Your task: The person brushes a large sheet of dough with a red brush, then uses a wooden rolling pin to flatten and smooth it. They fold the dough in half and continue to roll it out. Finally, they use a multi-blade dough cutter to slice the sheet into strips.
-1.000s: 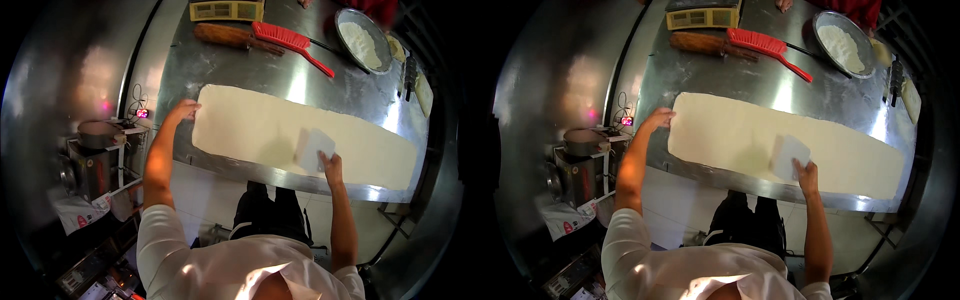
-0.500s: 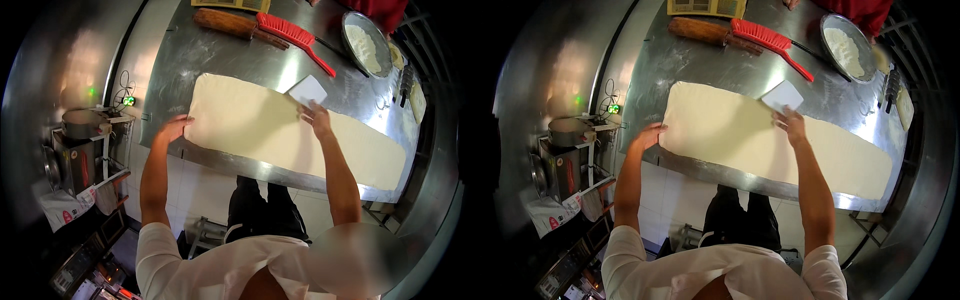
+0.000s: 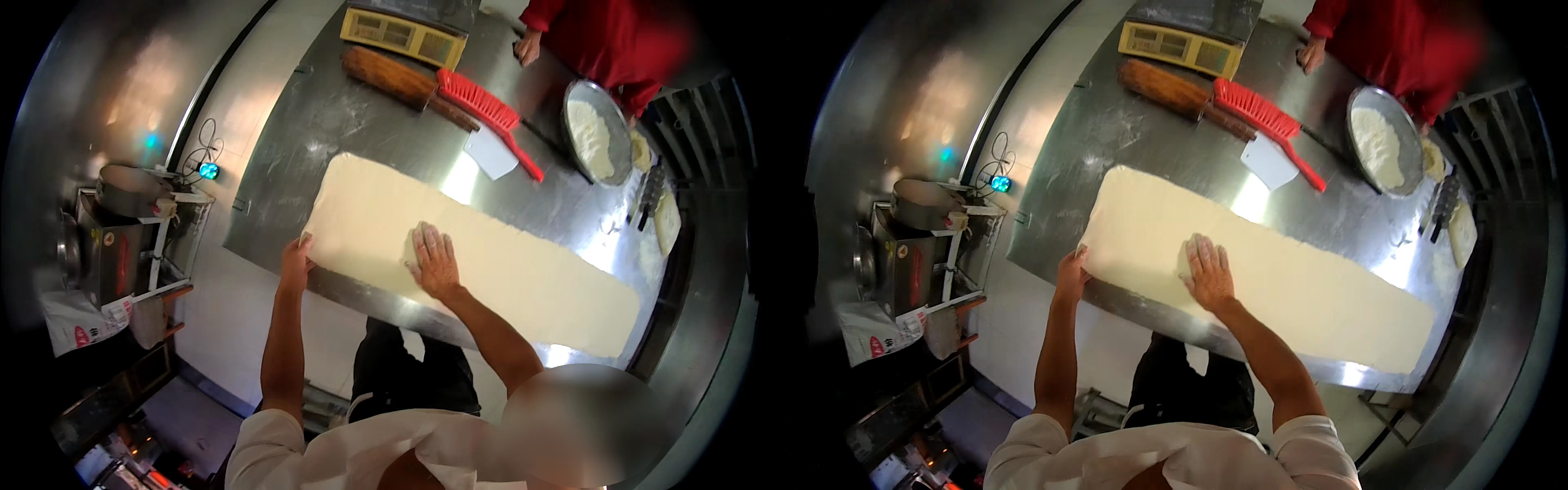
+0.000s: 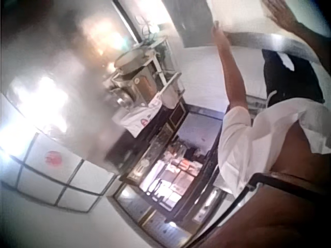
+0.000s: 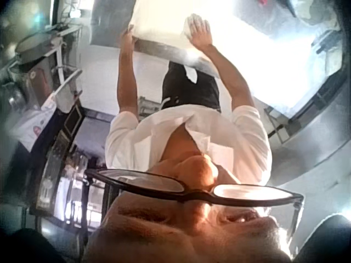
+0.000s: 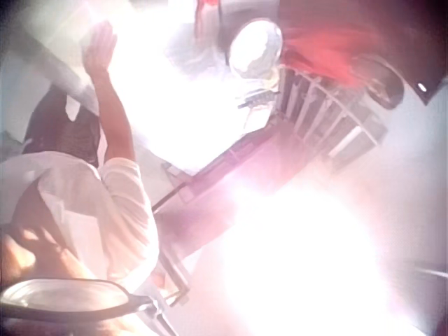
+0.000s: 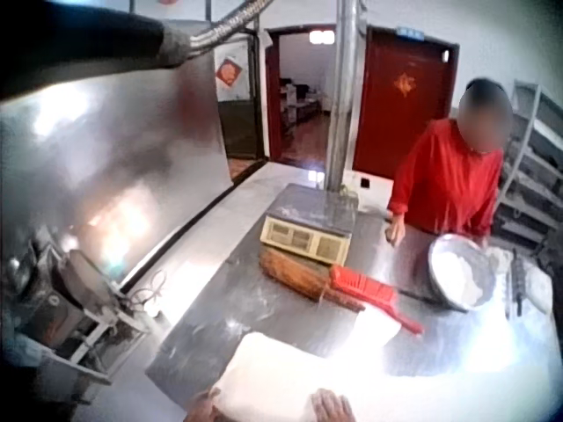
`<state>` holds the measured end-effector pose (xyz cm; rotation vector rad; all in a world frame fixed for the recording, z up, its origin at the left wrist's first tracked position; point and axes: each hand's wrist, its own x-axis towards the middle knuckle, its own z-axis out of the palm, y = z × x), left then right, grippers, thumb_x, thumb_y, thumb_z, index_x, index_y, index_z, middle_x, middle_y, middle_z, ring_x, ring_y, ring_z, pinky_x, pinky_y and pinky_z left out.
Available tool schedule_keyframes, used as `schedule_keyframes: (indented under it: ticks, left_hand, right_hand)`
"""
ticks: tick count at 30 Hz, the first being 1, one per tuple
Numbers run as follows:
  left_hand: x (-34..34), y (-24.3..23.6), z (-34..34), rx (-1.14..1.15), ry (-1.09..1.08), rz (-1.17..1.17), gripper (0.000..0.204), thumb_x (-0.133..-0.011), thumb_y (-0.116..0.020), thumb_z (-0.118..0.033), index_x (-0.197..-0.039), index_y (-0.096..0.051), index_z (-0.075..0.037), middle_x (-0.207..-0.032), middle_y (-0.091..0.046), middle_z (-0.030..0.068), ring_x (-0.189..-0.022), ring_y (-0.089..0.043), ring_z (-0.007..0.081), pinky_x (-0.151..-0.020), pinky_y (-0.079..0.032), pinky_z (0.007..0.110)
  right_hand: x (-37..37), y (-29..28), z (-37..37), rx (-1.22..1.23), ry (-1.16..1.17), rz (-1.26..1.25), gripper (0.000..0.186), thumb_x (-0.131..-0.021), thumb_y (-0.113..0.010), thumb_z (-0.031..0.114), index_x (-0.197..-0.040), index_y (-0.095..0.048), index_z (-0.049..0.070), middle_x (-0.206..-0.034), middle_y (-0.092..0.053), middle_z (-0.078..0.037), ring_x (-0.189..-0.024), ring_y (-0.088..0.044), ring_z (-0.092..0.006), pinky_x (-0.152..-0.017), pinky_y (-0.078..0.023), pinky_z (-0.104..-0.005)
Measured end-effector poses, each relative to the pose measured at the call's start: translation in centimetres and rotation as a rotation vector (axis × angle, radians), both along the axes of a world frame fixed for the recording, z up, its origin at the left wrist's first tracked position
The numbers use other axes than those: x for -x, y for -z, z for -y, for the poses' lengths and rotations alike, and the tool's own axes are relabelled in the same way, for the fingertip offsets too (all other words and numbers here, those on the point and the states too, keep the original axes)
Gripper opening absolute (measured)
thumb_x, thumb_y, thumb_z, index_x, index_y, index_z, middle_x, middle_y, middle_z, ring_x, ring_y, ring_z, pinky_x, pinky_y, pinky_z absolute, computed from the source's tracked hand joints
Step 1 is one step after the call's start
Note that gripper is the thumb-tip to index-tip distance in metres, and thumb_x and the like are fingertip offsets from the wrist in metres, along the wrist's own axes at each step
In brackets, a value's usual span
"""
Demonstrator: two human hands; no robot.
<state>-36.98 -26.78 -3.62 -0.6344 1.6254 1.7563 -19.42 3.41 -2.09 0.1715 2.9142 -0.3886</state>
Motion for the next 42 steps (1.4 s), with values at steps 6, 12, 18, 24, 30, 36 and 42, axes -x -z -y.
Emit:
schedule_keyframes:
  ticks: [6,12,18,24,30,36,42]
  left_hand:
    - [-0.3,1.4,0.8,0.012,-0.031,-0.045,0.037,-0.099,-0.061,-0.027,-0.122,-0.063,0.002,-0.104,-0.068,0.0077,-0.09,-0.067,0.0167,-0.078,-0.055,0.031]
    - [0.1,1.0,1.2,0.091,-0.077,-0.134,0.038,-0.097,-0.066,-0.03,-0.116,-0.065,0.003,-0.096,-0.066,0.0055,-0.081,-0.061,0.0143,-0.067,-0.052,0.033]
    - [1.1,6.3,1.5,0.775,0.412,-0.503,0.039,-0.092,-0.066,-0.034,-0.103,-0.066,0.004,-0.092,-0.071,0.0154,-0.072,-0.064,0.0246,-0.061,-0.05,0.041]
    - [-7.3,-3.5,-8.3,1.075,0.903,-1.215,0.072,-0.091,-0.067,-0.026,-0.149,-0.036,0.004,-0.154,-0.036,0.0241,-0.143,-0.034,0.0425,-0.118,-0.028,0.052]
    - [-15.1,-1.3,-20.8,0.542,1.511,-1.397,0.073,-0.091,-0.065,-0.032,-0.147,-0.038,0.005,-0.156,-0.033,0.0248,-0.146,-0.028,0.0434,-0.121,-0.022,0.055]
    - [-20.0,-1.3,-27.8,0.395,1.605,-1.485,0.076,-0.088,-0.069,-0.033,-0.146,-0.039,0.006,-0.152,-0.037,0.0287,-0.143,-0.032,0.0453,-0.119,-0.024,0.055]
    - [-26.2,-5.1,-45.0,0.059,1.683,-1.465,0.072,-0.091,-0.067,-0.027,-0.146,-0.037,0.007,-0.151,-0.038,0.0301,-0.14,-0.036,0.044,-0.118,-0.03,0.047]
  right_hand:
    - [-0.2,-0.5,-3.0,-0.036,-0.25,0.008,0.069,-0.1,-0.052,0.042,-0.155,-0.028,0.008,-0.161,-0.025,-0.017,-0.149,-0.024,-0.0313,-0.121,-0.02,-0.0533]
    - [12.0,-1.4,-13.1,-0.111,0.12,-0.568,0.048,-0.095,-0.056,0.02,-0.139,-0.051,0.001,-0.136,-0.055,-0.023,-0.127,-0.05,-0.0398,-0.107,-0.041,-0.0443]
    - [23.1,-0.1,-22.5,-0.168,0.317,-0.183,0.035,-0.095,-0.048,0.014,-0.124,-0.06,0.001,-0.127,-0.063,-0.023,-0.12,-0.061,-0.0335,-0.094,-0.049,-0.0505]
    - [22.2,1.7,-16.2,0.214,0.509,-0.02,0.037,-0.094,-0.056,0.033,-0.111,-0.068,0.003,-0.111,-0.072,-0.017,-0.101,-0.071,-0.0319,-0.083,-0.057,-0.0438]
    - [20.0,1.6,-16.6,0.317,0.513,-0.11,0.036,-0.091,-0.059,0.031,-0.113,-0.063,0.003,-0.102,-0.072,-0.017,-0.095,-0.071,-0.0354,-0.081,-0.058,-0.0453]
    - [9.3,-1.6,-19.8,0.525,0.776,-0.308,0.035,-0.091,-0.061,0.027,-0.113,-0.058,0.001,-0.115,-0.063,-0.021,-0.11,-0.062,-0.038,-0.092,-0.053,-0.0474]
    - [-26.5,2.7,-21.8,0.351,1.583,-0.664,0.044,-0.092,-0.064,0.017,-0.133,-0.055,0.003,-0.119,-0.065,-0.022,-0.106,-0.065,-0.0328,-0.09,-0.053,-0.0415]
